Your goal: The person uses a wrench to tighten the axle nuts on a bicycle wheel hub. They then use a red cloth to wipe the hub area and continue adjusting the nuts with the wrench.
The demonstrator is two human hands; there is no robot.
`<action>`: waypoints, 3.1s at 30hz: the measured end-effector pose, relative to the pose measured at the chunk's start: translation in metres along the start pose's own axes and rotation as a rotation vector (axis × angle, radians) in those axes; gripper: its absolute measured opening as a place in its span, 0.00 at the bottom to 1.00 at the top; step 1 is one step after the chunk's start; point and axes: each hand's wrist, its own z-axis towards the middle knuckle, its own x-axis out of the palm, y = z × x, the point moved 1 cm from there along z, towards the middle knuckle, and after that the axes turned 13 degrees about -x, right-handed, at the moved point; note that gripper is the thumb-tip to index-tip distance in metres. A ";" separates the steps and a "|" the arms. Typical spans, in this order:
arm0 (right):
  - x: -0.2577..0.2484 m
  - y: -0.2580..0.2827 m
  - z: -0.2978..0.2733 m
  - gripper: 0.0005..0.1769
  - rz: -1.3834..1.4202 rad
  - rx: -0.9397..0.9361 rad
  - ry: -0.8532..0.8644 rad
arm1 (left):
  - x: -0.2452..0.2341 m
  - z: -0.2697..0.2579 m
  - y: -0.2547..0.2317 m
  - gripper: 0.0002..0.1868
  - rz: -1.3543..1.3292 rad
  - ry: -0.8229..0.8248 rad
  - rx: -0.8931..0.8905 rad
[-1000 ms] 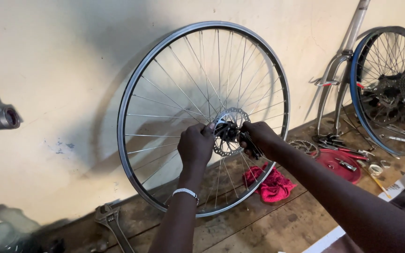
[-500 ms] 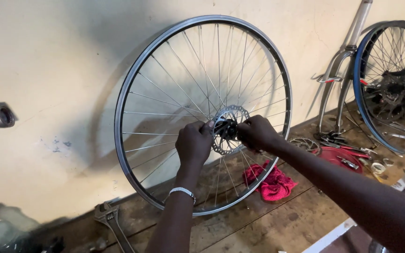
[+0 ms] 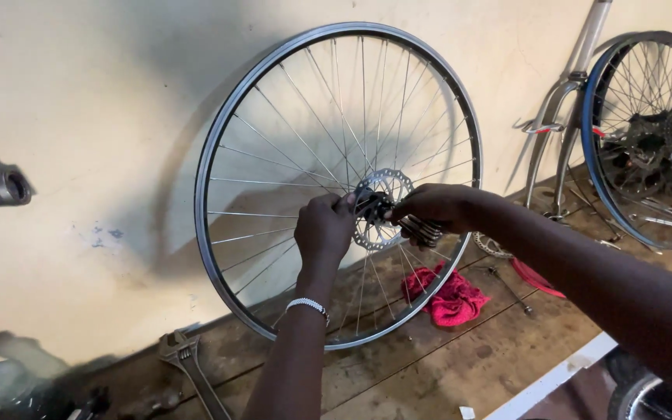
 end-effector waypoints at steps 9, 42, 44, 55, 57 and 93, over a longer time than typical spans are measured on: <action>0.000 -0.037 0.007 0.11 -1.238 -0.444 -0.248 | 0.004 -0.001 -0.002 0.15 0.020 0.000 -0.044; 0.015 -0.058 0.040 0.14 0.064 -0.263 -0.544 | 0.003 -0.002 -0.002 0.15 0.010 -0.026 -0.039; 0.018 -0.053 0.038 0.15 -0.002 -0.257 -0.543 | 0.003 -0.002 -0.001 0.15 0.012 -0.028 -0.038; 0.035 -0.008 0.023 0.13 -0.171 -0.151 -0.394 | 0.005 0.004 0.003 0.14 -0.017 -0.028 0.021; 0.039 0.003 0.013 0.18 -0.281 -0.148 -0.234 | 0.005 0.004 0.005 0.14 -0.003 -0.022 0.035; 0.030 -0.029 0.003 0.19 -0.944 -0.517 -0.373 | 0.021 0.007 0.015 0.06 -0.273 -0.182 0.201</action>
